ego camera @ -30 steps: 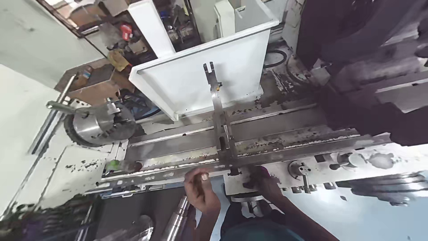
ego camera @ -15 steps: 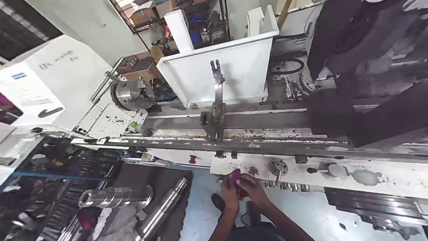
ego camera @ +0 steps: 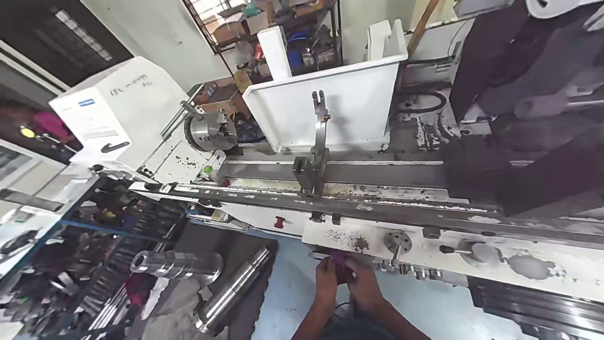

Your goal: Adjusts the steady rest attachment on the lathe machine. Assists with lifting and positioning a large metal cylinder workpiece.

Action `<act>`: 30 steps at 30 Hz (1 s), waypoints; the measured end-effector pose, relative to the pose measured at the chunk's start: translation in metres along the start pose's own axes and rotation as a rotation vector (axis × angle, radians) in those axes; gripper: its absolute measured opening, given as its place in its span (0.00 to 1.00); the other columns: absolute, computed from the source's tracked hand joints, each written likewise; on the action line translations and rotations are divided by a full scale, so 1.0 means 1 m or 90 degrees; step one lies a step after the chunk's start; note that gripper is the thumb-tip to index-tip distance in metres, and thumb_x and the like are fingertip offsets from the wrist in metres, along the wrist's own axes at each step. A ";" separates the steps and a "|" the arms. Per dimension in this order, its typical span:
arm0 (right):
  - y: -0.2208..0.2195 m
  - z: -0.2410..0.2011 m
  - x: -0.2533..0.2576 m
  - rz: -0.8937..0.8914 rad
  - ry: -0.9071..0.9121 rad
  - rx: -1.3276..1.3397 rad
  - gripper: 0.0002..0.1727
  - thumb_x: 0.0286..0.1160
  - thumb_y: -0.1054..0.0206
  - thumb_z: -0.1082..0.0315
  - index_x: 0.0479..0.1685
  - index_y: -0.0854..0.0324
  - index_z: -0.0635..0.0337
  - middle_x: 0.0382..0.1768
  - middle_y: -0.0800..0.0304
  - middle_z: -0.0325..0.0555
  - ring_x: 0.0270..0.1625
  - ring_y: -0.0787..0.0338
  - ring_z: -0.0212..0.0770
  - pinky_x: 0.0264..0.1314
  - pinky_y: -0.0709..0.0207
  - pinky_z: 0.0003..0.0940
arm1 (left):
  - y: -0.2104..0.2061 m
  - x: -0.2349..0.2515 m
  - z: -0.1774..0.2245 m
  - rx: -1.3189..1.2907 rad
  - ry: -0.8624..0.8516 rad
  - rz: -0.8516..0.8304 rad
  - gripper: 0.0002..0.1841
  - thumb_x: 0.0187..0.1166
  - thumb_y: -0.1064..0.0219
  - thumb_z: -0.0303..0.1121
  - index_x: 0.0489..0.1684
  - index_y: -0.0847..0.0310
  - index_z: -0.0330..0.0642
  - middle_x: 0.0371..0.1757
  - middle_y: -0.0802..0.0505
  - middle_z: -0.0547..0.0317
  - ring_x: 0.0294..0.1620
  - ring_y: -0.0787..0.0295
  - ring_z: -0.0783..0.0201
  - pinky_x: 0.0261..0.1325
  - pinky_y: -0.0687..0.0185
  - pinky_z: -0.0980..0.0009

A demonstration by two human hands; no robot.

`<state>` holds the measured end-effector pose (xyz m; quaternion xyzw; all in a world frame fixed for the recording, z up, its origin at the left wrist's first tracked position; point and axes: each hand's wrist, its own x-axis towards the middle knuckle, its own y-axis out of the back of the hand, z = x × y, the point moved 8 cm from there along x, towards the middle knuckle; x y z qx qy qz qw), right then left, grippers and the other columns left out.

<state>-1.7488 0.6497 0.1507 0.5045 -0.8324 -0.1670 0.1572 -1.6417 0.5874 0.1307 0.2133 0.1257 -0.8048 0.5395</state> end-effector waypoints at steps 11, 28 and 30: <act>0.041 0.009 0.035 0.181 -0.002 -0.123 0.07 0.51 0.23 0.79 0.30 0.13 0.73 0.39 0.12 0.63 0.40 0.09 0.59 0.41 0.14 0.56 | -0.023 -0.010 0.029 0.022 -0.087 -0.078 0.21 0.92 0.47 0.34 0.78 0.27 0.33 0.61 0.10 0.45 0.51 0.08 0.60 0.50 0.10 0.63; -0.052 -0.026 0.014 -0.184 -0.201 0.353 0.15 0.89 0.46 0.69 0.59 0.19 0.71 0.44 0.06 0.48 0.45 0.05 0.39 0.53 0.10 0.38 | 0.063 -0.033 -0.049 -0.244 0.141 0.093 0.26 0.96 0.58 0.46 0.63 0.20 0.35 0.50 0.07 0.47 0.42 0.10 0.59 0.47 0.14 0.60; -0.096 -0.044 -0.009 -0.292 -0.402 0.562 0.24 0.96 0.59 0.56 0.49 0.19 0.60 0.27 0.08 0.39 0.26 0.10 0.34 0.32 0.12 0.31 | 0.057 -0.042 -0.036 -0.483 0.106 0.098 0.26 0.96 0.62 0.48 0.31 0.21 0.51 0.20 0.17 0.69 0.18 0.22 0.77 0.25 0.23 0.80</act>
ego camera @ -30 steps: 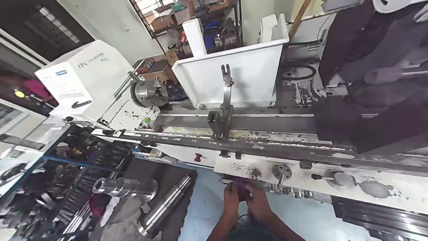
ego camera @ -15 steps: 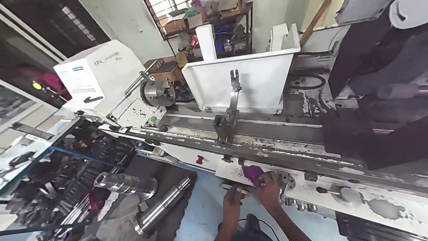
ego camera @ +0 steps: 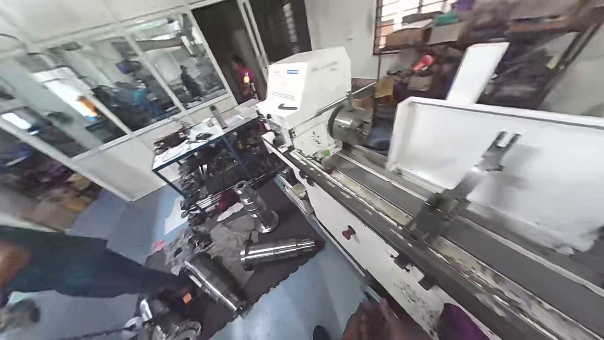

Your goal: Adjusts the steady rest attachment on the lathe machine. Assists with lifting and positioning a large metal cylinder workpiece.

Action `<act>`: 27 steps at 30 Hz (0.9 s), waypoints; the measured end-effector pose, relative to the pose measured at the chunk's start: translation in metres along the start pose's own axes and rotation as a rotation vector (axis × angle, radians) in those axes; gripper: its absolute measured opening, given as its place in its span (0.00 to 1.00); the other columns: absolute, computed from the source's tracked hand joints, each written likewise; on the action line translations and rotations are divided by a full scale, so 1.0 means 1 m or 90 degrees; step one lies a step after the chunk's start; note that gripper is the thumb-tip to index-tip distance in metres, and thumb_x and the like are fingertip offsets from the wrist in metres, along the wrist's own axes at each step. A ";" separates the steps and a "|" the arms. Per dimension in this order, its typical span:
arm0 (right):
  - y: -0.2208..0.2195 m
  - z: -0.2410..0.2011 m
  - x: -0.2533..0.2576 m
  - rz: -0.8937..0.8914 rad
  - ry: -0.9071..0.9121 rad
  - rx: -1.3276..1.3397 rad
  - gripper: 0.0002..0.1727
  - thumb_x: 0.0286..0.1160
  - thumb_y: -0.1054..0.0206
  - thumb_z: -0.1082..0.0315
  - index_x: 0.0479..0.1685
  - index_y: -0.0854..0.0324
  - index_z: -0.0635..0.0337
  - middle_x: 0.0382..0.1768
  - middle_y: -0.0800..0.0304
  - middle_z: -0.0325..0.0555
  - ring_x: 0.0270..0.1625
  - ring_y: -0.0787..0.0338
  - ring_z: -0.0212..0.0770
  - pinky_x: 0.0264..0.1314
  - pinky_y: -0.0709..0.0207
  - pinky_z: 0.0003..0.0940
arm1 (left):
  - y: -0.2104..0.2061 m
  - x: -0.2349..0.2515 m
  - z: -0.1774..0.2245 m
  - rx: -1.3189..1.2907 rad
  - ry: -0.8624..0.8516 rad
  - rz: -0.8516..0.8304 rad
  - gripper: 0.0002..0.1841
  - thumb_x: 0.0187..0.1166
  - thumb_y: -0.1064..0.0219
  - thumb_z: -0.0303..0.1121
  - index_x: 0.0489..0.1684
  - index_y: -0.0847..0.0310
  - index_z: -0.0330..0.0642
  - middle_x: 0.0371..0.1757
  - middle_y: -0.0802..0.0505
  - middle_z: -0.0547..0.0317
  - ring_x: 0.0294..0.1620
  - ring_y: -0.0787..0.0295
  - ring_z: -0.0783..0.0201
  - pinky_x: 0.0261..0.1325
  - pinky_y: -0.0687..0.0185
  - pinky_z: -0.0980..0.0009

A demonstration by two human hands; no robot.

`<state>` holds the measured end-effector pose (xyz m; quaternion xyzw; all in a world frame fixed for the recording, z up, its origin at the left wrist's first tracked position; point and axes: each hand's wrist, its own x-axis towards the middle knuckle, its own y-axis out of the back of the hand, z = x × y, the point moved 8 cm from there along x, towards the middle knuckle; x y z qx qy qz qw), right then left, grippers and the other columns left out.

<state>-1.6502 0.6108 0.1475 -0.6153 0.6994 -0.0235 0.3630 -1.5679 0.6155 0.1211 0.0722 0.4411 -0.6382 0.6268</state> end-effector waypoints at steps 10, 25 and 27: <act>-0.110 0.010 0.043 -0.060 0.015 -0.711 0.21 0.89 0.46 0.72 0.73 0.26 0.80 0.69 0.18 0.70 0.72 0.17 0.56 0.80 0.29 0.46 | 0.039 -0.032 0.072 0.096 -0.242 0.081 0.32 0.94 0.56 0.43 0.88 0.47 0.26 0.81 0.27 0.29 0.80 0.27 0.46 0.82 0.32 0.50; -0.361 0.201 0.052 -0.332 -0.141 -0.271 0.37 0.95 0.72 0.44 0.45 0.17 0.55 0.30 0.05 0.35 0.29 0.07 0.31 0.33 0.11 0.29 | 0.346 -0.057 0.168 -0.273 -0.230 0.274 0.29 0.94 0.63 0.56 0.43 0.19 0.47 0.34 0.10 0.59 0.35 0.14 0.70 0.41 0.17 0.71; -0.375 0.222 0.068 -0.256 0.032 -0.568 0.24 0.94 0.52 0.61 0.27 0.19 0.58 0.15 0.22 0.35 0.16 0.25 0.28 0.19 0.28 0.26 | 0.342 -0.078 0.182 -0.373 -0.228 0.271 0.26 0.94 0.62 0.56 0.41 0.24 0.49 0.28 0.20 0.65 0.27 0.23 0.71 0.33 0.24 0.72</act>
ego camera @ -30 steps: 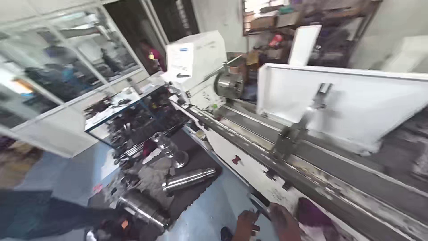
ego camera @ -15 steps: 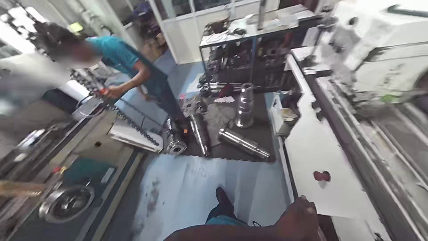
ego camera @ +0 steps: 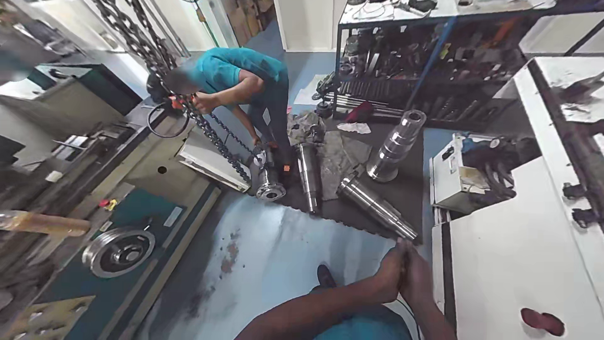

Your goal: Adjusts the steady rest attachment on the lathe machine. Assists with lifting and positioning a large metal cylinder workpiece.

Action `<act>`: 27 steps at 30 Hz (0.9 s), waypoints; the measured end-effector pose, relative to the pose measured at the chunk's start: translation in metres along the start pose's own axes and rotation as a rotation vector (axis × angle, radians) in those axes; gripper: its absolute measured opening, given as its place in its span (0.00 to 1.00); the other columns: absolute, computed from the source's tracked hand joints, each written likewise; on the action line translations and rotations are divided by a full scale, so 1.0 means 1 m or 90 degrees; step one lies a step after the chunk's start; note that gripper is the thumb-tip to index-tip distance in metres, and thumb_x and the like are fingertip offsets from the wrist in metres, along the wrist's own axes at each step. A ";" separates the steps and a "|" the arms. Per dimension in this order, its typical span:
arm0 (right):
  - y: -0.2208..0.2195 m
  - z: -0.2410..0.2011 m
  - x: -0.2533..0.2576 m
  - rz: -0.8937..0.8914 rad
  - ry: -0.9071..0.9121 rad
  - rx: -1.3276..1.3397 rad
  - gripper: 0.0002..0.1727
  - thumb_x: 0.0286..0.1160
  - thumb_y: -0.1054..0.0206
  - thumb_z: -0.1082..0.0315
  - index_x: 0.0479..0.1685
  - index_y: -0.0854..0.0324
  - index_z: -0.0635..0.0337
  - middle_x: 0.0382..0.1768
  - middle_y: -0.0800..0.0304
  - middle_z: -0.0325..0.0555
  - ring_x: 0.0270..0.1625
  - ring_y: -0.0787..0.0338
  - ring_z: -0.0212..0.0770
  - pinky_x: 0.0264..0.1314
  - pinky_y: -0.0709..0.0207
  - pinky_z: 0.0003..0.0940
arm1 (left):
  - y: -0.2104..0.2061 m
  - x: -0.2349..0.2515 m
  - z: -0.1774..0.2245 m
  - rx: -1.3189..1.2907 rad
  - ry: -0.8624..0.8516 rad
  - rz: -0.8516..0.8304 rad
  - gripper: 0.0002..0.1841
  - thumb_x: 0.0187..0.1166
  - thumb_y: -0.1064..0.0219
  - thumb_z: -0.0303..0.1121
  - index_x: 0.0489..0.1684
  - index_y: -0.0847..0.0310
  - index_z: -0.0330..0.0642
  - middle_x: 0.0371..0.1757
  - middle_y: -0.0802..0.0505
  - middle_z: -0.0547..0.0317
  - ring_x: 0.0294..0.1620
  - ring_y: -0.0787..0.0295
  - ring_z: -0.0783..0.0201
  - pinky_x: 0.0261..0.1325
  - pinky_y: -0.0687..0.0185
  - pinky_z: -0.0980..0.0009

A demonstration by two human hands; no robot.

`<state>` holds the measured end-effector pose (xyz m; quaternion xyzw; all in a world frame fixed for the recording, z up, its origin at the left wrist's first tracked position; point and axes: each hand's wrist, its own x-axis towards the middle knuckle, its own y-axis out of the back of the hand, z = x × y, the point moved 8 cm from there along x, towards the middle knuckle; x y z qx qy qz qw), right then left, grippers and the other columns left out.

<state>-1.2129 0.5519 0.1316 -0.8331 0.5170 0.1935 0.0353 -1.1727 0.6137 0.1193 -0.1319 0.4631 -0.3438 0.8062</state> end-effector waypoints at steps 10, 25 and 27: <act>-0.139 -0.011 0.043 -0.295 -0.144 0.101 0.32 0.96 0.69 0.46 0.76 0.33 0.62 0.55 0.12 0.44 0.55 0.12 0.32 0.58 0.15 0.33 | 0.079 0.034 0.110 0.493 -0.449 0.042 0.34 0.91 0.54 0.49 0.88 0.37 0.32 0.91 0.34 0.41 0.93 0.46 0.45 0.90 0.60 0.38; -0.279 -0.068 0.237 -0.364 -0.151 -0.021 0.27 0.96 0.55 0.55 0.79 0.32 0.68 0.67 0.11 0.56 0.57 0.06 0.48 0.55 0.12 0.42 | 0.369 0.081 0.206 0.410 0.019 0.513 0.25 0.91 0.43 0.46 0.64 0.18 0.28 0.64 0.13 0.30 0.69 0.17 0.39 0.74 0.27 0.43; -0.302 -0.075 0.251 -0.412 -0.168 -0.087 0.26 0.96 0.53 0.56 0.78 0.31 0.68 0.68 0.12 0.57 0.58 0.07 0.47 0.56 0.13 0.40 | 0.391 0.071 0.219 0.349 0.000 0.583 0.24 0.90 0.41 0.44 0.64 0.18 0.27 0.64 0.14 0.29 0.68 0.17 0.39 0.73 0.27 0.42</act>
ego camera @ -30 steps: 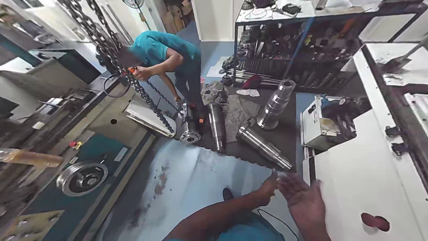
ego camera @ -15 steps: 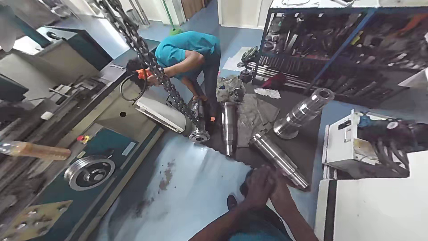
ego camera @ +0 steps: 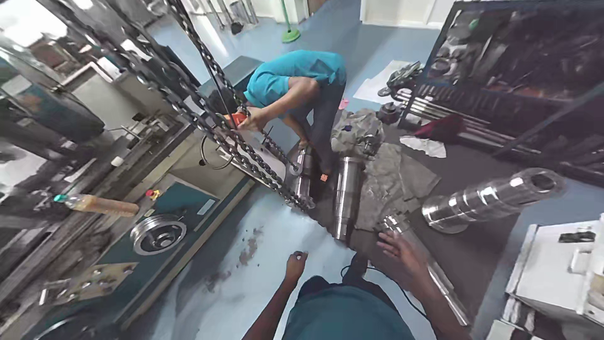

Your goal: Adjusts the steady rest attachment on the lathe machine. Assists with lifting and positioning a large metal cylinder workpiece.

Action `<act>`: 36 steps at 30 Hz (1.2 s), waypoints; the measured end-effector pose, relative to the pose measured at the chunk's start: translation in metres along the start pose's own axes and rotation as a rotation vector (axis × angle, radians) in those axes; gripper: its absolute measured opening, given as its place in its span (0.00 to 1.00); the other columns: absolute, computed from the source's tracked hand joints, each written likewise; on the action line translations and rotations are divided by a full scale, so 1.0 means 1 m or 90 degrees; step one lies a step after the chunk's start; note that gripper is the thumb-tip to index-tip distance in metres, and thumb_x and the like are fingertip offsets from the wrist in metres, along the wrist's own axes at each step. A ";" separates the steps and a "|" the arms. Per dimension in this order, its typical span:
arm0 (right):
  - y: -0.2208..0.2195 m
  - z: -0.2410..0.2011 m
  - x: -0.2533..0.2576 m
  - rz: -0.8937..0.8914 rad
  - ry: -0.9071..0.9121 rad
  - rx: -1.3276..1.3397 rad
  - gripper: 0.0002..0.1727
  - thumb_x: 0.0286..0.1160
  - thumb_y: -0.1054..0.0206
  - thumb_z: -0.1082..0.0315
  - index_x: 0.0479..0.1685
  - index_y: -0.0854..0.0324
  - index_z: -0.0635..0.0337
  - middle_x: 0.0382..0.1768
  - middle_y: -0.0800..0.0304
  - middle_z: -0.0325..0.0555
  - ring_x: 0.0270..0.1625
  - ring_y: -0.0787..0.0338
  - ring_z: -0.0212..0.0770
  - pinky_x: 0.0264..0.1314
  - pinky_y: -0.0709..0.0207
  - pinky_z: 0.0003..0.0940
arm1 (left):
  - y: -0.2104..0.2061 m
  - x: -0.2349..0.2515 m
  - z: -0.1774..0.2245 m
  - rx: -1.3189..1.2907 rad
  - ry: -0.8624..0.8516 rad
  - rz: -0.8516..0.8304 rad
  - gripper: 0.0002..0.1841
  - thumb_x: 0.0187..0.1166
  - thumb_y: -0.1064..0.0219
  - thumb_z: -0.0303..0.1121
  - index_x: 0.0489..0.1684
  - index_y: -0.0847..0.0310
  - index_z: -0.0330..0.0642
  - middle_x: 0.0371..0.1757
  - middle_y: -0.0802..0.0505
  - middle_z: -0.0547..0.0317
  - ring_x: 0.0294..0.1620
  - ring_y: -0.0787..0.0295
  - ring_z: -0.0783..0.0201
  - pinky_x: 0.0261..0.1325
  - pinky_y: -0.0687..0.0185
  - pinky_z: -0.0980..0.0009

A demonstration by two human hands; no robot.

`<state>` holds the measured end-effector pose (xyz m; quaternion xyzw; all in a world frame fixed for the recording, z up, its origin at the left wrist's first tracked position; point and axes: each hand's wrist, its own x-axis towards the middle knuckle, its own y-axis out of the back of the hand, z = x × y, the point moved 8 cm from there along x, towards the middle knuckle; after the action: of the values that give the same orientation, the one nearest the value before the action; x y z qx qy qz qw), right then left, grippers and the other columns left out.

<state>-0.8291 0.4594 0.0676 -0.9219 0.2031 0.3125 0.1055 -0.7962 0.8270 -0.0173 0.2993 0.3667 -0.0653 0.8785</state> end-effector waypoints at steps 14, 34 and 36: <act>-0.181 -0.057 0.076 -0.244 0.052 -0.184 0.18 0.90 0.40 0.64 0.67 0.22 0.69 0.56 0.08 0.56 0.50 0.06 0.43 0.53 0.13 0.38 | 0.128 0.076 0.053 -0.317 -0.028 0.221 0.38 0.77 0.25 0.33 0.84 0.42 0.28 0.77 0.23 0.29 0.72 0.20 0.41 0.64 0.18 0.47; -0.400 0.067 0.036 -0.065 -0.066 -0.076 0.21 0.87 0.36 0.61 0.69 0.23 0.67 0.58 0.10 0.55 0.50 0.07 0.43 0.54 0.14 0.39 | 0.307 0.259 0.065 -0.123 -0.150 0.040 0.27 0.82 0.35 0.25 0.81 0.35 0.30 0.67 0.14 0.34 0.56 0.11 0.48 0.54 0.14 0.53; -0.405 0.076 0.035 -0.062 -0.083 -0.055 0.21 0.87 0.36 0.61 0.69 0.23 0.68 0.58 0.10 0.56 0.51 0.07 0.44 0.54 0.14 0.40 | 0.306 0.258 0.056 -0.121 -0.143 0.028 0.28 0.82 0.34 0.26 0.81 0.37 0.29 0.68 0.15 0.32 0.56 0.11 0.47 0.54 0.14 0.53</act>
<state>-0.6659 0.8352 0.0136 -0.9122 0.1368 0.3747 0.0936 -0.4732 1.0703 -0.0164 0.2137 0.2642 -0.0439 0.9395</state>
